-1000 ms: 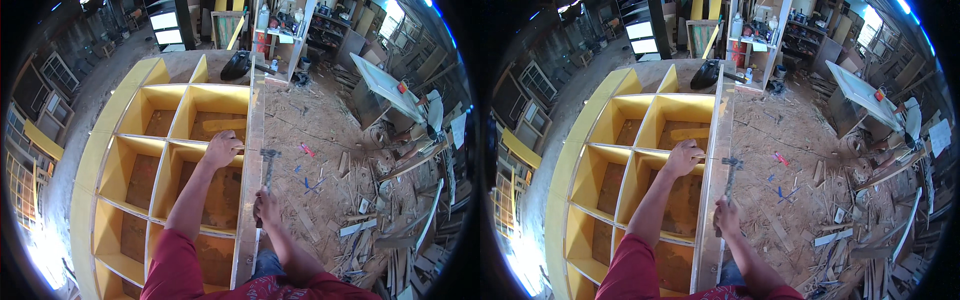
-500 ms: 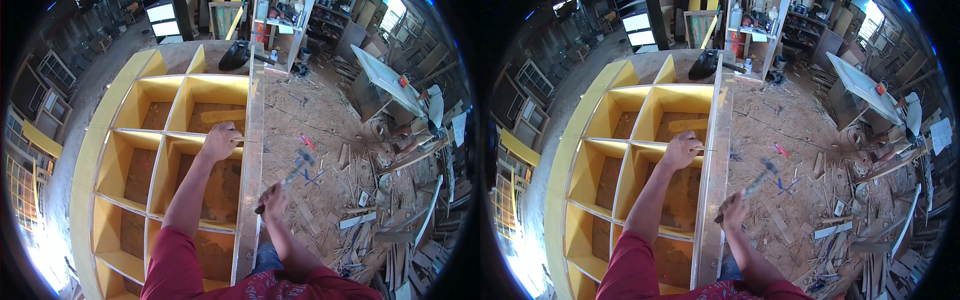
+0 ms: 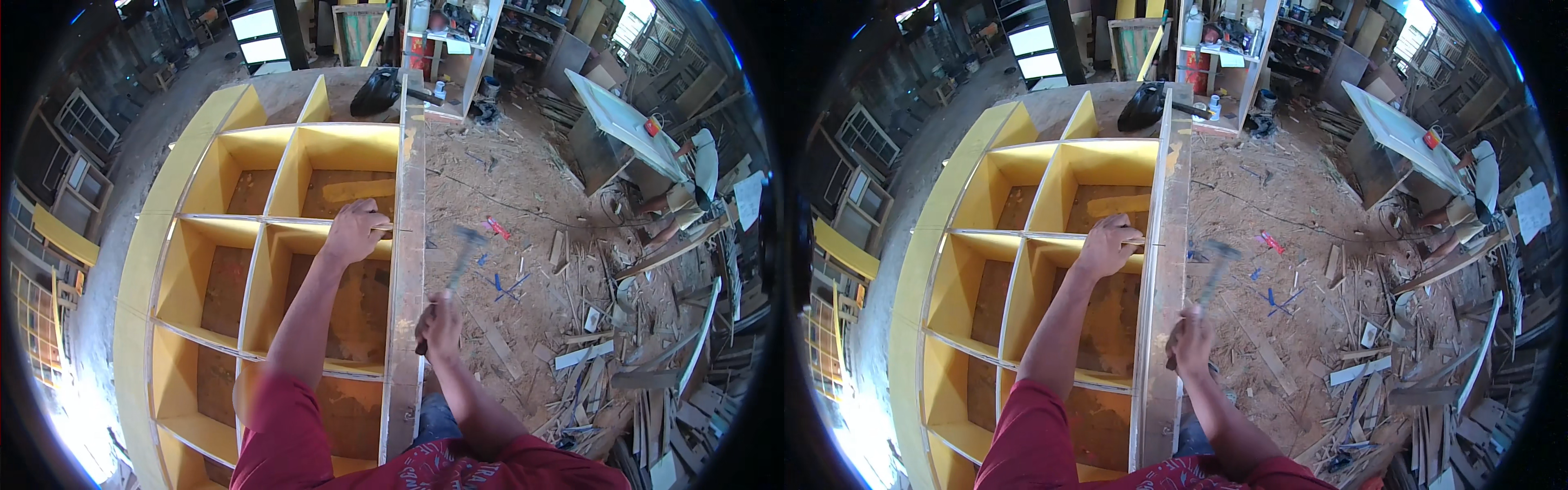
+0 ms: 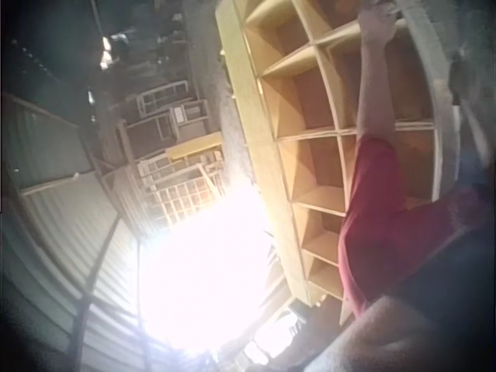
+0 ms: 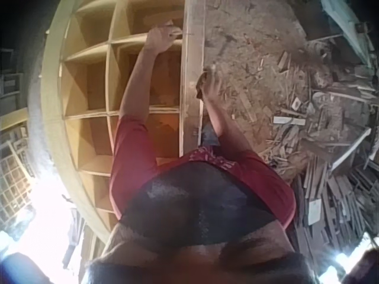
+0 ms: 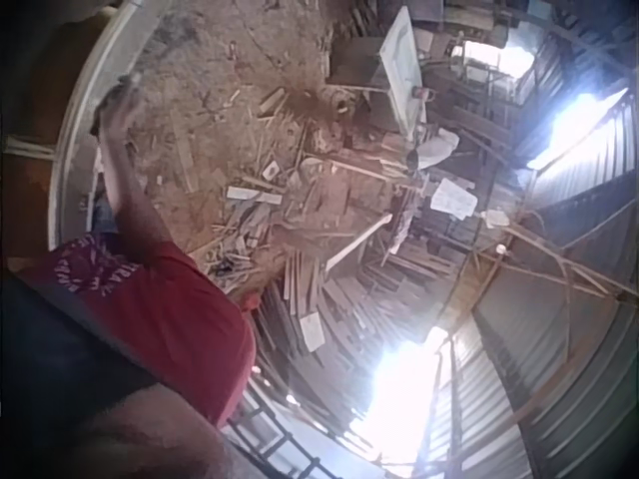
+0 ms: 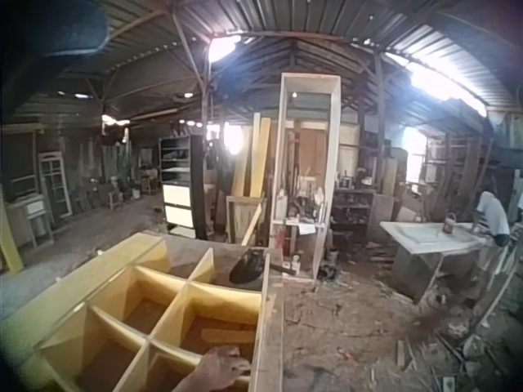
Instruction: The person hammers nails into the edge of a long wooden board to attach it to the side of a yellow shelving unit, using a hammer to drive each nail one at a time.
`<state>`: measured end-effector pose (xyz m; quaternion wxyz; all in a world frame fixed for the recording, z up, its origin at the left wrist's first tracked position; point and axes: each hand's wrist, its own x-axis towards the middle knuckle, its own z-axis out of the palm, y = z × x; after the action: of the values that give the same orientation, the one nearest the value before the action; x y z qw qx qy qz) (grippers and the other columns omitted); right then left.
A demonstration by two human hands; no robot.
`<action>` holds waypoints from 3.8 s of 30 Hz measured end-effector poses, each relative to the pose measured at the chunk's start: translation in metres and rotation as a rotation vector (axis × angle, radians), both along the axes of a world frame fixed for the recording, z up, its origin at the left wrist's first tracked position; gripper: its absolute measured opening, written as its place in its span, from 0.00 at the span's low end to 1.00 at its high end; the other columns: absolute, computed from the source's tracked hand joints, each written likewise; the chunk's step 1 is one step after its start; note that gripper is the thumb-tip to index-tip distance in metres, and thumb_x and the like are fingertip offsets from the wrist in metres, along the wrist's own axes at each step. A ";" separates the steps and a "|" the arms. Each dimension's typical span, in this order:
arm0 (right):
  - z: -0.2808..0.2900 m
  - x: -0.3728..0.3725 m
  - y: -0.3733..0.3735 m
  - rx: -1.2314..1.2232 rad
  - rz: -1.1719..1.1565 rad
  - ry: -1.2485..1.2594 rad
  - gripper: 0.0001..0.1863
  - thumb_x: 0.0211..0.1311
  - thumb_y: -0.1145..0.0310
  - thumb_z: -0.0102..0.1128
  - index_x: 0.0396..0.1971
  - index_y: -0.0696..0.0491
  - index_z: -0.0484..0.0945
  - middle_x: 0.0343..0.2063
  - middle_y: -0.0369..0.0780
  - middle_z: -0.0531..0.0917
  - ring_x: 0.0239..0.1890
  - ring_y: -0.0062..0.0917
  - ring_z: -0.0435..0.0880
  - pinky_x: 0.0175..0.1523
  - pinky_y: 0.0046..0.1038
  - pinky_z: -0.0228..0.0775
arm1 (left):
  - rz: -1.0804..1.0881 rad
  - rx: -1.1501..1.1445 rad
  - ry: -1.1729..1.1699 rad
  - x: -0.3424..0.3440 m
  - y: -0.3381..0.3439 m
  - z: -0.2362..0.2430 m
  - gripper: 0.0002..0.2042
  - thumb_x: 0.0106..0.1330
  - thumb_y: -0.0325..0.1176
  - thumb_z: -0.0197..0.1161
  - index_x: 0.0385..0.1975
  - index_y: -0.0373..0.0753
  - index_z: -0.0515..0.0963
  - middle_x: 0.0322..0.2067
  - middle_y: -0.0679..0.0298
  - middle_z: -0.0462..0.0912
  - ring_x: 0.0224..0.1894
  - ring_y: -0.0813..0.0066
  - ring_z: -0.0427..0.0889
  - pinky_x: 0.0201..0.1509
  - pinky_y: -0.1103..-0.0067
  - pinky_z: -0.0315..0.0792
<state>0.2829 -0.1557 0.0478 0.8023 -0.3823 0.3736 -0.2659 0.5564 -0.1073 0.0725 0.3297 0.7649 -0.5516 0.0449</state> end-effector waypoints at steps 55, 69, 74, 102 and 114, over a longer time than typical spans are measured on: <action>0.002 0.000 -0.007 -0.001 0.247 0.113 0.24 0.84 0.46 0.46 0.37 0.52 0.71 0.15 0.30 0.65 0.10 0.16 0.65 0.13 0.26 0.61 | -0.047 -0.024 0.006 0.009 0.002 -0.007 0.05 0.58 0.27 0.69 0.34 0.39 0.87 0.34 0.57 0.80 0.41 0.53 0.82 0.49 0.61 0.77; -0.038 0.006 -0.002 -0.045 -0.090 -0.043 0.20 0.85 0.50 0.48 0.35 0.50 0.70 0.15 0.30 0.67 0.11 0.18 0.66 0.16 0.26 0.61 | -0.046 0.071 0.063 0.004 -0.013 0.012 0.05 0.58 0.26 0.67 0.32 0.39 0.87 0.33 0.57 0.80 0.43 0.54 0.82 0.51 0.61 0.76; 0.026 0.002 -0.005 0.040 0.393 0.136 0.16 0.85 0.57 0.48 0.35 0.50 0.71 0.16 0.29 0.64 0.11 0.17 0.62 0.15 0.24 0.57 | -0.006 0.112 0.067 0.007 -0.002 0.002 0.06 0.57 0.26 0.67 0.32 0.39 0.88 0.31 0.56 0.80 0.42 0.54 0.82 0.51 0.61 0.76; -0.012 0.004 -0.012 -0.157 0.488 0.201 0.24 0.84 0.48 0.50 0.29 0.49 0.67 0.13 0.30 0.69 0.09 0.17 0.65 0.13 0.26 0.59 | -0.040 0.079 0.051 0.013 -0.003 0.001 0.09 0.53 0.22 0.65 0.34 0.34 0.87 0.29 0.54 0.76 0.37 0.54 0.80 0.45 0.63 0.75; 0.000 0.002 -0.019 -0.213 0.566 0.251 0.23 0.84 0.48 0.49 0.44 0.57 0.72 0.20 0.35 0.75 0.18 0.20 0.77 0.24 0.33 0.71 | -0.041 0.111 0.041 0.009 -0.008 0.009 0.10 0.51 0.23 0.68 0.34 0.34 0.87 0.29 0.55 0.76 0.35 0.57 0.78 0.43 0.65 0.73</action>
<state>0.2846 -0.1752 0.0476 0.7475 -0.5827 0.3183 -0.0206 0.5653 -0.1154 0.0820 0.2989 0.7712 -0.5619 -0.0084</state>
